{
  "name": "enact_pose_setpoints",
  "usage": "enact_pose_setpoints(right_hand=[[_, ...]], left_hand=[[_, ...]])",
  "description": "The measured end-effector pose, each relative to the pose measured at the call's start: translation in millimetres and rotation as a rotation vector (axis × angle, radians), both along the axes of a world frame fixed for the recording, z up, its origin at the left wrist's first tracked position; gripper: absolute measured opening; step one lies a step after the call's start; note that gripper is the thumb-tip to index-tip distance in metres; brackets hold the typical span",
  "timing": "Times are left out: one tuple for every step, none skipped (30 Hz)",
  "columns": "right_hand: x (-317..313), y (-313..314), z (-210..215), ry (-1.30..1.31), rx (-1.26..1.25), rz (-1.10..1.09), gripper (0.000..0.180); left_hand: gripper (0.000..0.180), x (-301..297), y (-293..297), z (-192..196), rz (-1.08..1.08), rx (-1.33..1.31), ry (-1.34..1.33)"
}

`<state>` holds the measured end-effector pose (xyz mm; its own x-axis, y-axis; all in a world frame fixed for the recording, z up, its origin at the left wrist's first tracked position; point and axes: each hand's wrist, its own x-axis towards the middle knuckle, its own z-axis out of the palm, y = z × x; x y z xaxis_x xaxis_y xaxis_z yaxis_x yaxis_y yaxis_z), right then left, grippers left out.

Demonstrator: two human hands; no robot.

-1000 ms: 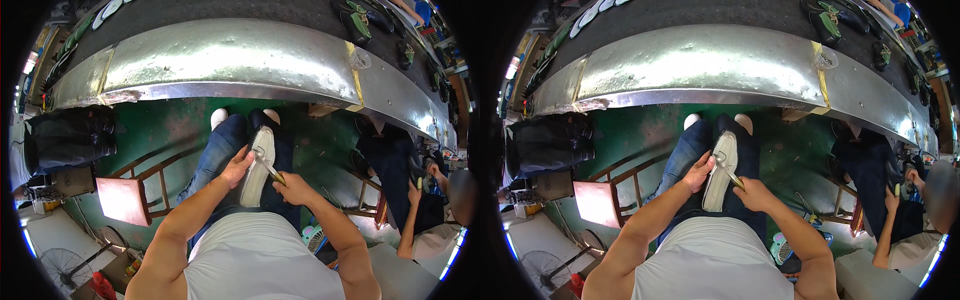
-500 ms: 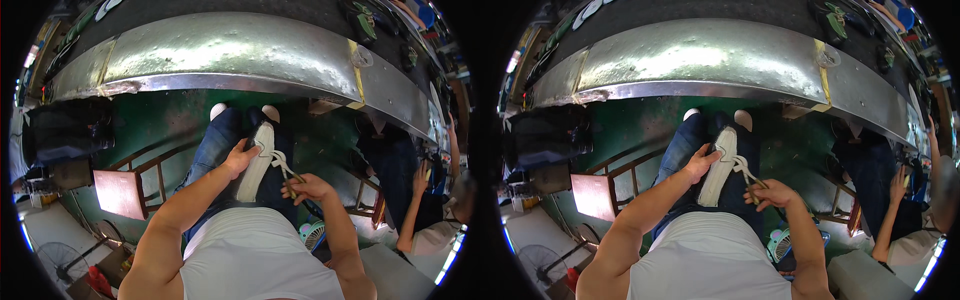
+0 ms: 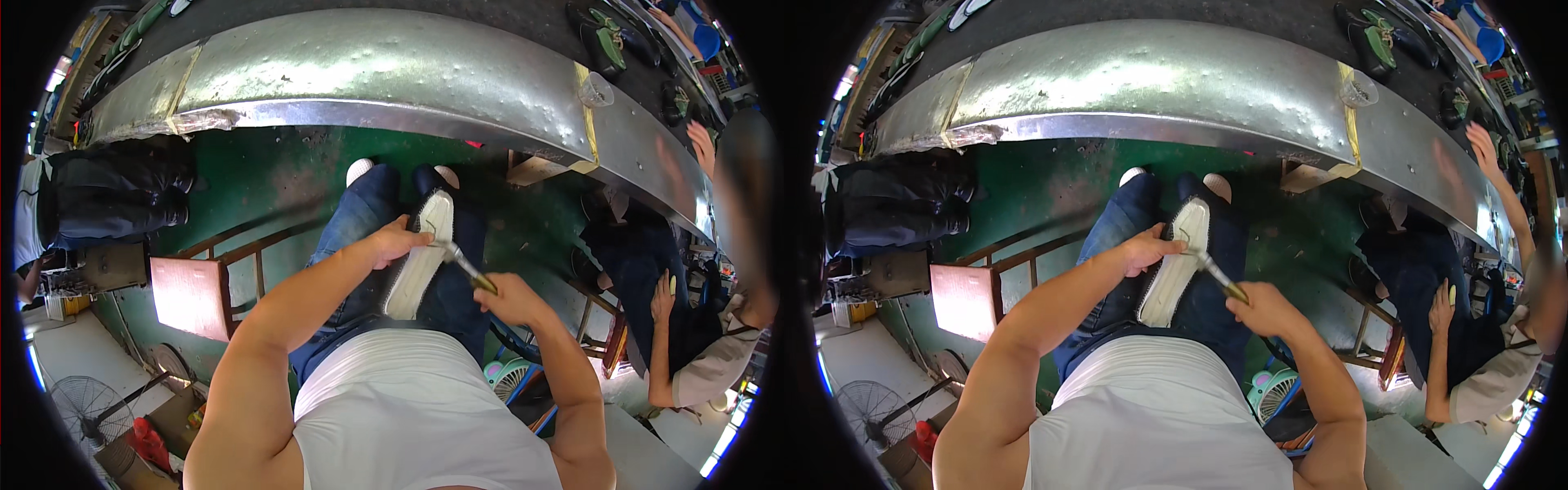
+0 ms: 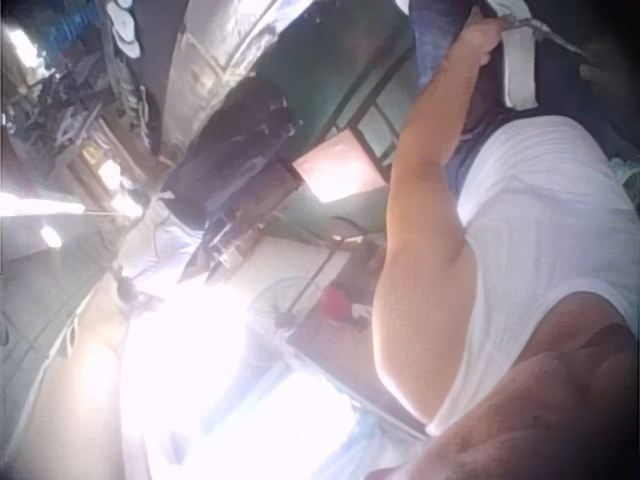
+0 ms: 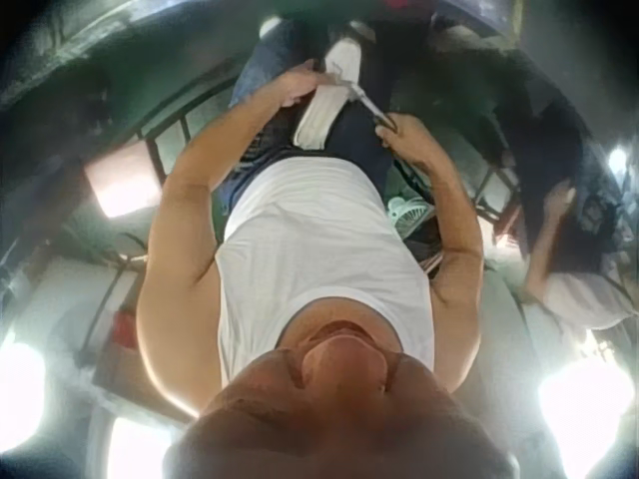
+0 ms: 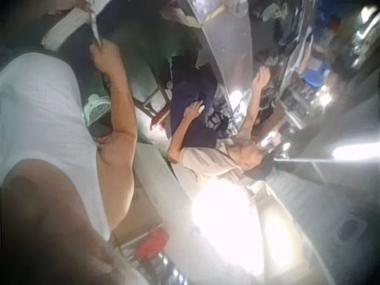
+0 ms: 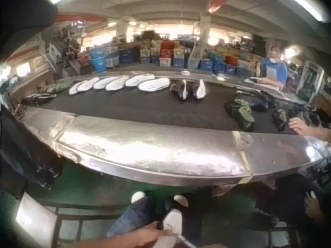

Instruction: Remove excess material and refine the edges of shoe soles using hand tools on a production line.

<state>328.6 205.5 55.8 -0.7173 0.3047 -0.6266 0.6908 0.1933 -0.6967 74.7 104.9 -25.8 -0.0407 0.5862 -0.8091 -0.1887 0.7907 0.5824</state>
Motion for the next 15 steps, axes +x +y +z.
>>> enact_pose_setpoints(right_hand=[[6.0,-6.1,4.2,0.012,0.042,0.114,0.026],[5.7,-12.1,4.1,0.034,0.079,0.236,0.036],[7.8,-20.4,-4.2,0.032,0.074,0.231,0.036],[4.5,-29.5,-10.9,0.154,0.235,0.266,0.04],[1.4,-35.9,-15.3,0.276,0.397,0.3,0.044],[2.7,-38.9,-14.9,0.236,0.469,0.353,0.048],[-5.6,-41.3,-4.4,0.239,0.466,0.354,0.048],[-12.7,-44.2,5.7,0.09,0.508,0.402,0.045],[-17.8,-45.7,10.0,-0.06,0.549,0.449,0.042],[-21.7,-44.7,9.2,-0.059,0.55,0.452,0.042],[-25.3,-43.5,6.0,-0.089,0.484,0.434,0.039],[-27.4,-42.7,1.3,-0.118,0.418,0.415,0.036],[-22.2,-43.7,-17.7,-0.117,0.421,0.419,0.036],[-11.2,-46.4,-47.3,0.059,0.372,0.263,0.034],[-3.3,-49.8,-63.6,0.233,0.317,0.106,0.032]], left_hand=[[0.084,-2.4,3.2,4.4,-0.049,-0.09,0.031],[0.088,-5.4,5.1,-6.3,-0.084,-0.109,0.003],[0.088,-4.0,4.2,-8.6,-0.089,-0.114,0.001],[0.089,-3.1,5.3,-7.8,-0.075,-0.11,-0.002],[0.09,-2.1,6.3,-6.9,-0.061,-0.106,-0.004],[0.09,-0.8,7.0,-5.9,-0.066,-0.108,-0.004],[0.089,0.1,6.9,-1.5,-0.066,-0.061,-0.015],[0.088,1.7,5.5,1.4,-0.065,-0.013,-0.027],[0.088,2.9,3.4,-0.2,-0.061,-0.016,-0.026],[0.087,3.8,2.3,-4.3,-0.033,-0.004,-0.025],[0.085,4.2,0.9,-9.1,-0.006,0.009,-0.024],[0.085,2.7,-2.2,-15.3,-0.001,0.009,-0.023],[0.085,-0.8,-5.2,-23.1,0.029,0.058,-0.063],[0.085,-3.8,-4.6,-26.1,0.056,0.109,-0.1],[0.085,-5.2,-1.3,-23.6,0.057,0.111,-0.099]])
